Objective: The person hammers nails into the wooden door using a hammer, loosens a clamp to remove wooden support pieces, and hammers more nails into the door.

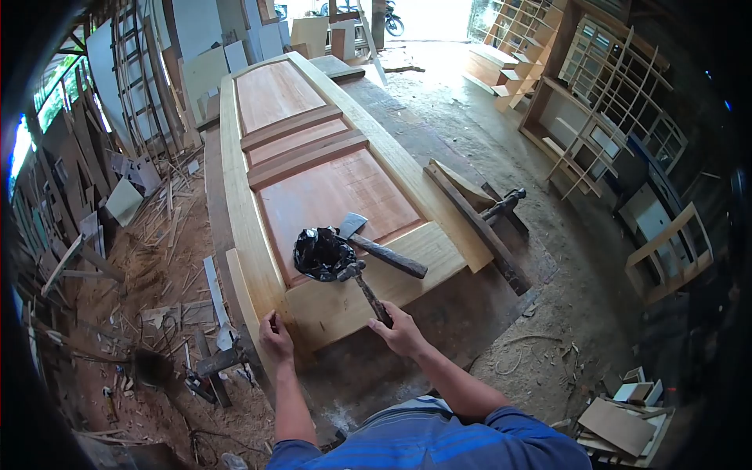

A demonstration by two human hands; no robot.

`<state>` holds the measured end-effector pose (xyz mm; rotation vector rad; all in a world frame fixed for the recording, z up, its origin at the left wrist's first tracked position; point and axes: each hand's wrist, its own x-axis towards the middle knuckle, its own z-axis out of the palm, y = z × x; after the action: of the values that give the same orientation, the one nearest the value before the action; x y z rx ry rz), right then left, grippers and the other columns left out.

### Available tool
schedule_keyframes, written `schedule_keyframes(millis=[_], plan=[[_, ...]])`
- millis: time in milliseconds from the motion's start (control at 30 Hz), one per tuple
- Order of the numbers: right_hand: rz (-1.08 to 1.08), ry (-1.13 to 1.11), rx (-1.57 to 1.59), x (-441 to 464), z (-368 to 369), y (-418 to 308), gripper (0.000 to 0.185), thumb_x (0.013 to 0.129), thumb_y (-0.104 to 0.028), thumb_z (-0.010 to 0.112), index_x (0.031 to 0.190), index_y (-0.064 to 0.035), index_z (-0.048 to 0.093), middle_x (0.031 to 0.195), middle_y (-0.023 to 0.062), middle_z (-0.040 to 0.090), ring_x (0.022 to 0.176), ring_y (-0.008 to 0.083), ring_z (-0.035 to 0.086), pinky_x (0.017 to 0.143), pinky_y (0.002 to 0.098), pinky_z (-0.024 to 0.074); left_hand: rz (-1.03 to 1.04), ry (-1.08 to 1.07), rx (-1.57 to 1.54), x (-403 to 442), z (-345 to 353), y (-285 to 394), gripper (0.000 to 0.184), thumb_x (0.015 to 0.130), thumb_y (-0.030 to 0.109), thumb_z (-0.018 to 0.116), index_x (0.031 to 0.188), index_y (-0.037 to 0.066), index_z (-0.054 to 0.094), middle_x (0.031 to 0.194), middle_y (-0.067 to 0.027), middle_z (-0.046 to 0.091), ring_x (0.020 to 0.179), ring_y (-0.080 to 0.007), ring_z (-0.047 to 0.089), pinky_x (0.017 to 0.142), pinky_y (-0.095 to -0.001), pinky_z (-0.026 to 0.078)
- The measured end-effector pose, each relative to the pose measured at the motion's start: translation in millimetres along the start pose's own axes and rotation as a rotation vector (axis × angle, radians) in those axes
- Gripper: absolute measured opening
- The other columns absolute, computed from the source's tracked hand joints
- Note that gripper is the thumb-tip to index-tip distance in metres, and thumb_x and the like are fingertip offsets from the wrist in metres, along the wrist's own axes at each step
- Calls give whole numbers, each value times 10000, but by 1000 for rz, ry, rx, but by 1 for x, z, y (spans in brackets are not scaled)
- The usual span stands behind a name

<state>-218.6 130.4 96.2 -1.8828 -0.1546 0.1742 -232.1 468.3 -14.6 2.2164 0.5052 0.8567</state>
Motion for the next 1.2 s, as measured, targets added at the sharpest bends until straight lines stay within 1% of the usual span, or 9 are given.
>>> schedule_keyframes(millis=[67, 200, 300, 500, 600, 800, 1000, 1100, 1200], plan=[[-1, 4, 2, 1, 1, 10, 570, 1022, -337, 781, 1458, -6, 621, 1087, 198, 773, 983, 253, 737, 935, 395, 571, -3, 1, -6, 0, 0, 1, 281, 1097, 276, 667, 1190, 22, 743, 1061, -180, 771, 943, -360, 750, 846, -465, 596], [12, -4, -23, -4, -3, 6, 586, 1019, -346, 786, 1461, -2, 618, 1079, 188, 771, 971, 244, 727, 926, 391, 571, 18, 10, -2, 0, 4, -8, 264, 1091, 256, 672, 1185, 20, 744, 1068, -188, 772, 967, -377, 751, 858, -475, 596], [43, -27, -30, -7, -5, 0, 593, 1018, -350, 787, 1464, 2, 617, 1107, 191, 775, 996, 244, 732, 940, 389, 569, 2, 0, -9, 0, 2, -6, 255, 1087, 246, 677, 1179, 18, 742, 1073, -190, 774, 977, -383, 753, 862, -479, 598], [37, -33, -16, -7, -4, -4, 602, 1020, -363, 786, 1470, 0, 616, 1215, 228, 778, 1127, 297, 760, 1008, 412, 566, -9, -3, -27, 0, 0, -1, 248, 1086, 249, 682, 1171, 25, 747, 1052, -185, 783, 958, -377, 761, 852, -480, 603], [35, -43, -5, -5, -2, -2, 568, 1032, -335, 778, 1463, 0, 622, 1199, 153, 767, 1090, 209, 702, 997, 370, 550, -3, 8, 1, 1, 0, 0, 244, 1088, 252, 681, 1170, 32, 751, 1043, -182, 786, 948, -372, 763, 846, -479, 603], [48, -69, -26, -3, 0, -5, 576, 1029, -349, 778, 1461, -1, 621, 1187, 170, 770, 1082, 217, 712, 997, 379, 554, -12, 4, 10, 1, -1, 2, 236, 1088, 250, 683, 1162, 36, 752, 1036, -178, 785, 928, -365, 761, 831, -479, 602], [66, -86, -66, 0, 4, -1, 600, 1025, -372, 780, 1468, -2, 616, 1176, 184, 775, 1069, 236, 731, 986, 387, 562, -14, 9, 6, 2, 2, 0, 224, 1088, 238, 684, 1152, 35, 751, 1035, -178, 781, 924, -365, 760, 823, -475, 604], [78, -103, -79, -2, 7, -2, 613, 1026, -379, 777, 1486, -12, 605, 1203, 208, 777, 1114, 273, 748, 999, 406, 564, -20, 7, 7, 1, 1, 1, 224, 1089, 238, 683, 1153, 34, 751, 1038, -177, 781, 923, -366, 760, 823, -471, 605], [77, -125, -148, -6, 10, -5, 611, 1029, -378, 767, 1492, -18, 596, 1217, 247, 773, 1147, 350, 764, 1002, 441, 571, -15, 11, 7, 2, 1, 0, 222, 1087, 237, 685, 1150, 36, 752, 1041, -177, 782, 922, -367, 762, 823, -470, 607]])
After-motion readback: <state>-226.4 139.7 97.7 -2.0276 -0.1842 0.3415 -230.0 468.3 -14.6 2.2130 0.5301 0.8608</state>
